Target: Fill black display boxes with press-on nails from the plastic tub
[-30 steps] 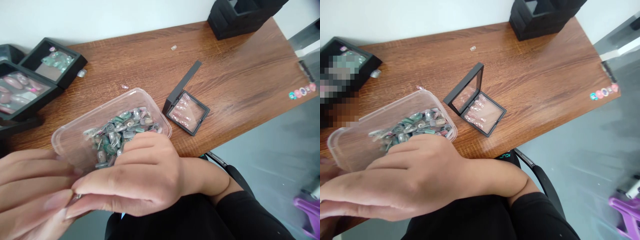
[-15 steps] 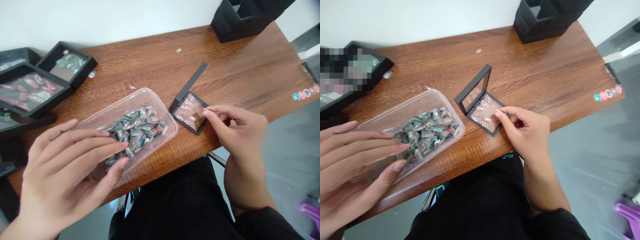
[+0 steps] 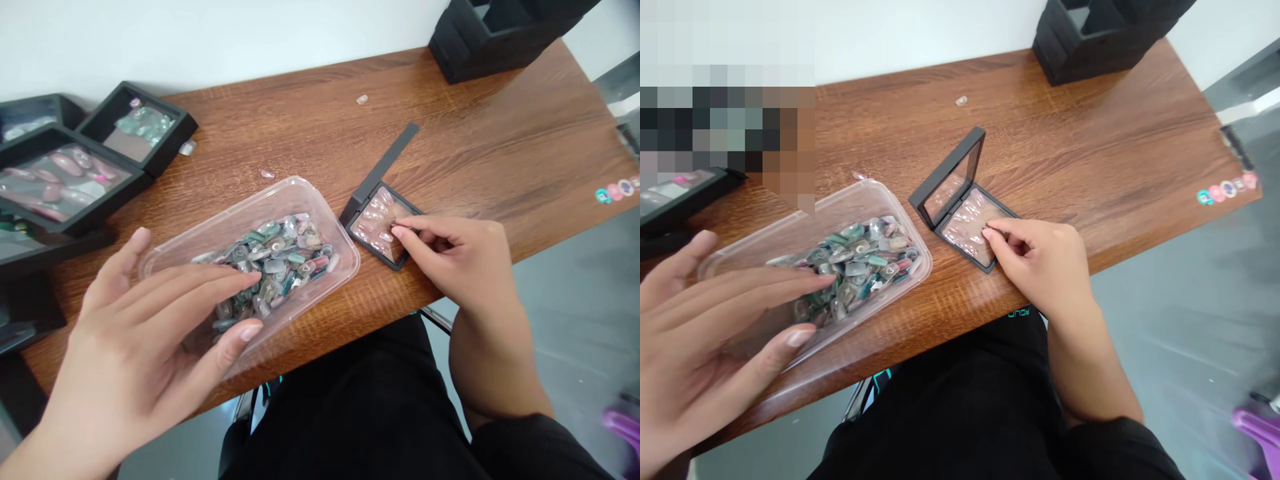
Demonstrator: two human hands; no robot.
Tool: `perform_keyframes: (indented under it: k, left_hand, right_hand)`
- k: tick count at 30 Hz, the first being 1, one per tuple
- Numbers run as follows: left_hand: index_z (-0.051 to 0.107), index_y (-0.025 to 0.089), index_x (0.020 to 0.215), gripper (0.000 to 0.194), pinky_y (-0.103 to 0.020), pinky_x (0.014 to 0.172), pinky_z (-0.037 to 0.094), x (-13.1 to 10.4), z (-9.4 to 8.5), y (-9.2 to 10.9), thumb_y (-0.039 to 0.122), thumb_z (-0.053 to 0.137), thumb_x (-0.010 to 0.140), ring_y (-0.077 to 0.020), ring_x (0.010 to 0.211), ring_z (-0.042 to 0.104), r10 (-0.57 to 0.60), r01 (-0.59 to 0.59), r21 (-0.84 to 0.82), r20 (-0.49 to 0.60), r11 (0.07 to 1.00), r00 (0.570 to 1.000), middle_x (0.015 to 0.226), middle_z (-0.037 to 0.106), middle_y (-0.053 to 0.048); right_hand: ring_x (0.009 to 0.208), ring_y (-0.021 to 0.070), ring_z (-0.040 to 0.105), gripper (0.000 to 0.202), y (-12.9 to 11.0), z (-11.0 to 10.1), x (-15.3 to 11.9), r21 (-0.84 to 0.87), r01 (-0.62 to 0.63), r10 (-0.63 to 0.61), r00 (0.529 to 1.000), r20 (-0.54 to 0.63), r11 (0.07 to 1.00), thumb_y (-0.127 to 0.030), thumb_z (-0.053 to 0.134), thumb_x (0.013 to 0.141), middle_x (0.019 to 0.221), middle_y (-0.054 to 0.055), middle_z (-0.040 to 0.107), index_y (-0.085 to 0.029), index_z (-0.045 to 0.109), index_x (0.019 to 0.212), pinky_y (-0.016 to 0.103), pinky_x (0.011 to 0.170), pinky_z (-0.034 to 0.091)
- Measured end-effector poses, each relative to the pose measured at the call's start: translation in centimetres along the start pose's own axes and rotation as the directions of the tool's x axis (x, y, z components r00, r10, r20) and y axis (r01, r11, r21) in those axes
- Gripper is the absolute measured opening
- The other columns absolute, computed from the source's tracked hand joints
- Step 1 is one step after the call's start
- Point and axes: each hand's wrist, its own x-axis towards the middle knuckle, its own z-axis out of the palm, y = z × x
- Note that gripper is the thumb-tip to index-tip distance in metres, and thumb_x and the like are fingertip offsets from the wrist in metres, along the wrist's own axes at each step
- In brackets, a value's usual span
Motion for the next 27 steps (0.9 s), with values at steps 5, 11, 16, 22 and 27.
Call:
perform_keyframes:
  k: [5, 11, 16, 22, 27]
  left_hand:
    - [0.070, 0.029, 0.110, 0.021, -0.052, 0.127, 0.029, 0.1, 0.0, 0.3, 0.035, 0.060, 0.092, -0.0179, 0.086, 0.073, -0.016, 0.016, -0.014, 0.000, 1.000, 1.000, 0.099, 0.077, 0.002]
    - [0.071, 0.030, 0.103, 0.016, -0.058, 0.123, 0.032, -0.1, -0.1, 0.6, 0.032, 0.063, 0.089, -0.0206, 0.083, 0.074, -0.044, 0.044, -0.007, -0.069, 0.999, 0.997, 0.095, 0.078, 0.001]
    - [0.073, 0.029, 0.103, 0.026, -0.059, 0.123, 0.029, -1.1, -0.7, -1.3, 0.029, 0.068, 0.078, -0.0282, 0.095, 0.073, 0.062, -0.053, 0.049, -0.197, 0.997, 0.978, 0.098, 0.078, -0.001]
    - [0.072, 0.032, 0.100, 0.020, -0.051, 0.121, 0.036, -1.4, -0.3, -0.9, 0.031, 0.065, 0.081, -0.0235, 0.092, 0.072, -0.054, 0.058, 0.010, -0.240, 0.998, 0.969, 0.097, 0.077, 0.004]
    - [0.072, 0.034, 0.095, 0.016, -0.051, 0.117, 0.040, -0.8, 0.0, 0.3, 0.030, 0.067, 0.081, -0.0225, 0.092, 0.074, -0.070, 0.075, 0.012, -0.238, 0.997, 0.969, 0.095, 0.078, 0.007]
  right_hand:
    - [0.048, 0.0058, 0.047, 0.014, -0.1, -0.1, -0.1, 0.045, -0.054, 0.053, 0.998, 0.022, 0.997, -0.030, 0.070, 0.086, 0.055, -0.007, 0.060, -0.027, 0.081, 0.095, 0.022, 0.049, 0.035]
    - [0.051, 0.0062, 0.049, 0.012, -0.1, 0.5, -0.1, 0.144, -0.150, 0.155, 0.987, -0.028, 0.978, -0.030, 0.076, 0.082, 0.057, -0.006, 0.061, -0.027, 0.081, 0.092, 0.021, 0.050, 0.038]
    - [0.053, 0.0072, 0.051, 0.008, -0.1, 1.2, 0.1, 0.167, -0.138, 0.151, 0.986, -0.070, 0.976, -0.029, 0.078, 0.080, 0.061, -0.004, 0.065, -0.028, 0.081, 0.087, 0.022, 0.051, 0.039]
    - [0.053, 0.0077, 0.050, 0.009, -0.8, 1.4, 0.2, 0.190, -0.128, 0.145, 0.986, -0.078, 0.973, -0.030, 0.077, 0.081, 0.058, -0.004, 0.061, -0.027, 0.081, 0.088, 0.023, 0.052, 0.039]
    - [0.052, 0.0096, 0.050, 0.012, -0.8, 1.5, -0.1, 0.236, -0.156, 0.190, 0.973, -0.132, 0.959, -0.035, 0.077, 0.082, 0.056, -0.003, 0.059, -0.025, 0.081, 0.085, 0.024, 0.051, 0.040]
